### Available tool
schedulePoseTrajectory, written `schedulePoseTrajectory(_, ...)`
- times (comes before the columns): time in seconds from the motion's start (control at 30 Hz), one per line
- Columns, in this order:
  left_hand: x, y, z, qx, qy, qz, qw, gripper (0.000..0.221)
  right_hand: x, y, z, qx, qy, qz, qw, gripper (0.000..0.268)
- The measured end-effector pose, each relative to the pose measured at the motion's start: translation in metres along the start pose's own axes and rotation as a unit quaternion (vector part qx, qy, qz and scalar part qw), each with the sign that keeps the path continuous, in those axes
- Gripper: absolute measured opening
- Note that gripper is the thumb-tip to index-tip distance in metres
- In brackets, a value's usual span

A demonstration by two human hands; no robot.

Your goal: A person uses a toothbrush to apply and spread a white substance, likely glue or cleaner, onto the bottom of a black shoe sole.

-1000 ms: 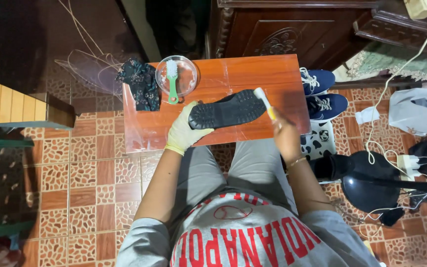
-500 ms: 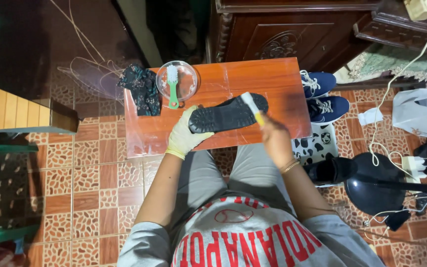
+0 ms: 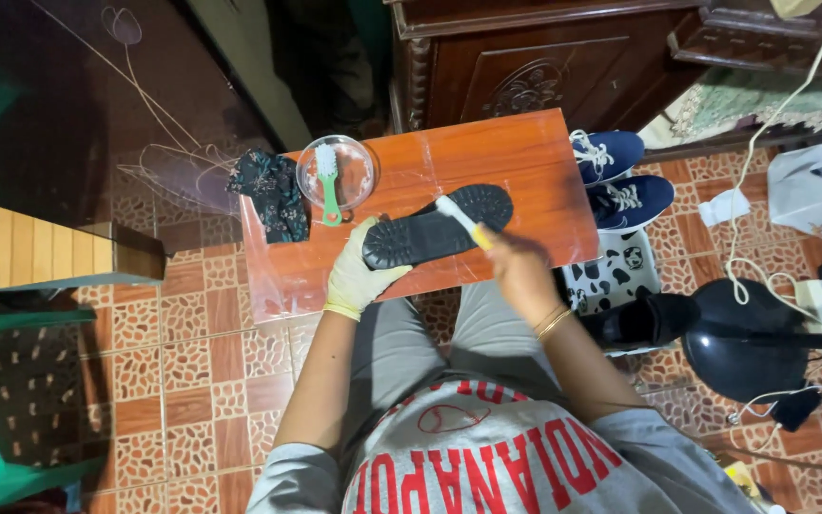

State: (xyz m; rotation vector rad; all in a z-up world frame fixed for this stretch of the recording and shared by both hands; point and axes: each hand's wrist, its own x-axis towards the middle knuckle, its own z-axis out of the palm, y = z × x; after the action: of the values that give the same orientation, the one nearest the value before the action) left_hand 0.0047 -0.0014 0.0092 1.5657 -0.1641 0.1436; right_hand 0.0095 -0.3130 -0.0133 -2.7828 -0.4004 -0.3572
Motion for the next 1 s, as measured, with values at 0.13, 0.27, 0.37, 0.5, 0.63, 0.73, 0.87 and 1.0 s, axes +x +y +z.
schedulePoseTrajectory(0.13, -0.006, -0.002, 0.011, 0.090, 0.006, 0.006, 0.996, 0.083, 0.000, -0.001, -0.023, 0.039, -0.063, 0.090, 0.993, 0.043)
schedulePoseTrajectory(0.27, -0.005, 0.000, 0.011, 0.103, 0.010, -0.010, 0.995, 0.086, -0.008, -0.013, -0.033, 0.041, -0.083, 0.098, 0.991, 0.046)
schedulePoseTrajectory(0.37, -0.002, -0.009, 0.007, 0.050, -0.002, 0.002, 0.999, 0.089, -0.010, -0.017, -0.042, 0.055, -0.088, 0.086, 0.991, 0.045)
schedulePoseTrajectory(0.5, -0.002, -0.021, 0.009, 0.021, -0.006, 0.051, 0.998, 0.091, -0.011, -0.012, -0.041, 0.079, -0.100, 0.090, 0.988, 0.043)
schedulePoseTrajectory(0.63, -0.008, -0.019, 0.010, 0.069, 0.020, 0.055, 0.996, 0.090, -0.007, -0.014, -0.047, 0.086, -0.115, 0.079, 0.986, 0.044)
schedulePoseTrajectory(0.73, -0.008, -0.029, 0.009, 0.162, 0.050, -0.010, 0.985, 0.099, 0.001, -0.015, -0.048, 0.101, -0.140, 0.078, 0.982, 0.046)
schedulePoseTrajectory(0.87, -0.005, -0.030, 0.010, 0.113, 0.077, -0.072, 0.988, 0.102, 0.016, -0.030, -0.068, 0.112, -0.185, 0.098, 0.971, 0.048)
schedulePoseTrajectory(1.0, -0.003, -0.037, -0.007, 0.018, 0.137, -0.024, 0.990, 0.100, 0.036, -0.055, -0.095, 0.140, -0.214, 0.115, 0.960, 0.051)
